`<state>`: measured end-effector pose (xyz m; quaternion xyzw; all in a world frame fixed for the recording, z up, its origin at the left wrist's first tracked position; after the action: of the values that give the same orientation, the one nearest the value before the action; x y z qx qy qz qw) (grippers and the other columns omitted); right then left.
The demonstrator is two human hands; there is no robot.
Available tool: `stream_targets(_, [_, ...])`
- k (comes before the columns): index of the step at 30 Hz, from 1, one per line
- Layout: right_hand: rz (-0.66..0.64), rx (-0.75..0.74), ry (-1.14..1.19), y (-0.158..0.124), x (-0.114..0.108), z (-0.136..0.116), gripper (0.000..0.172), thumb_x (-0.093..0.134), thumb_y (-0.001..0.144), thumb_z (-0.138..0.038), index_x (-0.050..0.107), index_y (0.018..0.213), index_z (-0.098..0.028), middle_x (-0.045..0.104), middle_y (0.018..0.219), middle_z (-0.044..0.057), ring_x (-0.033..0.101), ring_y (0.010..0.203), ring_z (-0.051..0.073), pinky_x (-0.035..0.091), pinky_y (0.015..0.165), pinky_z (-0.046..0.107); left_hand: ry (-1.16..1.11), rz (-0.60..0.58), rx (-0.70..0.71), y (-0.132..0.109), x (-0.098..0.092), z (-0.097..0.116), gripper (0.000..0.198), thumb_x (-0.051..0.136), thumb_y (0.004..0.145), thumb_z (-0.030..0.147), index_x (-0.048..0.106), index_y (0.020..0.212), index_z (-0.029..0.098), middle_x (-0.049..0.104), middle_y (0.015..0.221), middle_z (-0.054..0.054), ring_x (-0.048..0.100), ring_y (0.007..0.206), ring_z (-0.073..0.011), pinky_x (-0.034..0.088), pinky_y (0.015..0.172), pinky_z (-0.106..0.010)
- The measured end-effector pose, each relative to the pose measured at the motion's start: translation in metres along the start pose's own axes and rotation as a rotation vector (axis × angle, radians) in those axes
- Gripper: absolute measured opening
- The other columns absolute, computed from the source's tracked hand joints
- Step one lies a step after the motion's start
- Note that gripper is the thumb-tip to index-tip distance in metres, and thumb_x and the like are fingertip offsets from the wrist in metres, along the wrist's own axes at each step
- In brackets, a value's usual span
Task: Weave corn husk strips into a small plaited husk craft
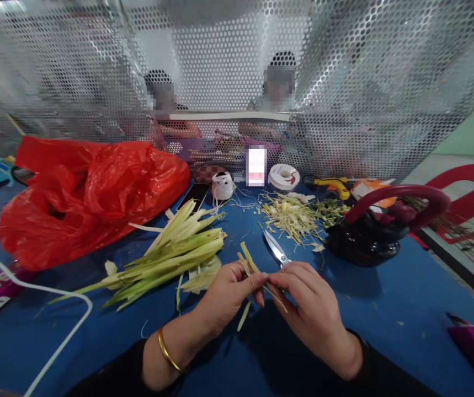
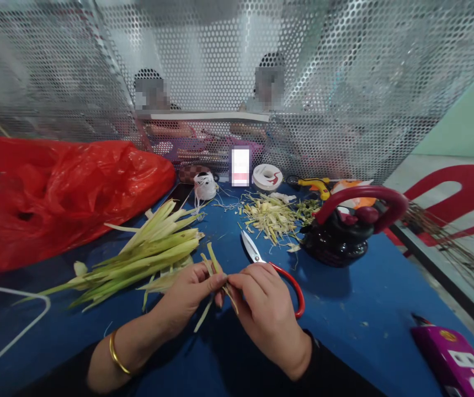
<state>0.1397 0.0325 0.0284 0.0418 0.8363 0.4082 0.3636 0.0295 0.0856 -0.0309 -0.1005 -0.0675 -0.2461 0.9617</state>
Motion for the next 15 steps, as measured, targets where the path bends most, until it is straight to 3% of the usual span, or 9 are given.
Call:
stream_targets(5, [-0.080,0.472,0.296,-0.009,0.016,0.034,0.010,0.061,0.089,-0.023,0.069,0.083,-0.020,0.068,0.068,0.001,0.061,0.061,0.015,0.047,0.055,0.026,0.110,0.027,0.003,0.000,-0.002,-0.001,0.038,0.072,0.074,0.050,0.065,0.065,0.013,0.059,0.055,0.000,0.050,0.057,-0.0115,0.036,0.060,-0.024])
stream_targets(7, [-0.106,0.612,0.424,-0.013,0.022,0.044,0.011,0.064,0.087,-0.027,0.070,0.082,-0.020,0.069,0.069,0.000,0.062,0.062,0.015,0.048,0.056,0.025,0.103,0.048,-0.020,0.000,-0.004,-0.003,0.038,0.073,0.073,0.050,0.065,0.066,0.014,0.058,0.053,0.001,0.048,0.055,-0.0108,0.034,0.059,-0.024])
stream_targets(9, [-0.119,0.600,0.497,-0.009,0.022,0.045,0.010,0.065,0.087,-0.028,0.072,0.085,-0.021,0.071,0.076,0.001,0.065,0.070,0.016,0.050,0.064,0.026,0.067,0.014,-0.065,0.000,-0.004,-0.008,0.039,0.071,0.075,0.051,0.063,0.062,0.015,0.058,0.053,0.001,0.047,0.054,-0.0102,0.033,0.059,-0.024])
stream_targets(11, [-0.134,0.498,0.521,-0.002,0.018,0.039,0.009,0.064,0.088,-0.026,0.072,0.087,-0.022,0.070,0.080,0.002,0.065,0.076,0.016,0.050,0.071,0.027,0.025,-0.047,-0.125,0.000,-0.001,-0.013,0.042,0.070,0.076,0.052,0.061,0.057,0.015,0.057,0.053,0.001,0.047,0.054,-0.0100,0.032,0.058,-0.024])
stream_targets(15, [-0.197,0.377,0.473,0.006,0.012,0.028,0.011,0.063,0.089,-0.023,0.070,0.081,-0.021,0.068,0.074,0.001,0.063,0.070,0.015,0.049,0.066,0.027,-0.014,-0.100,-0.214,-0.002,0.001,-0.018,0.043,0.069,0.075,0.053,0.060,0.058,0.015,0.055,0.050,0.001,0.043,0.048,-0.0090,0.029,0.053,-0.024])
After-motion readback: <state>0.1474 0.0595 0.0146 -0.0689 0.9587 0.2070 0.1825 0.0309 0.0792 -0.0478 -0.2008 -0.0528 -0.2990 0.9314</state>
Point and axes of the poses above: each hand's wrist, its own y-axis towards the middle knuckle, its own x-axis out of the palm, z = x × y, the point moved 8 cm from there along y, towards the middle knuckle
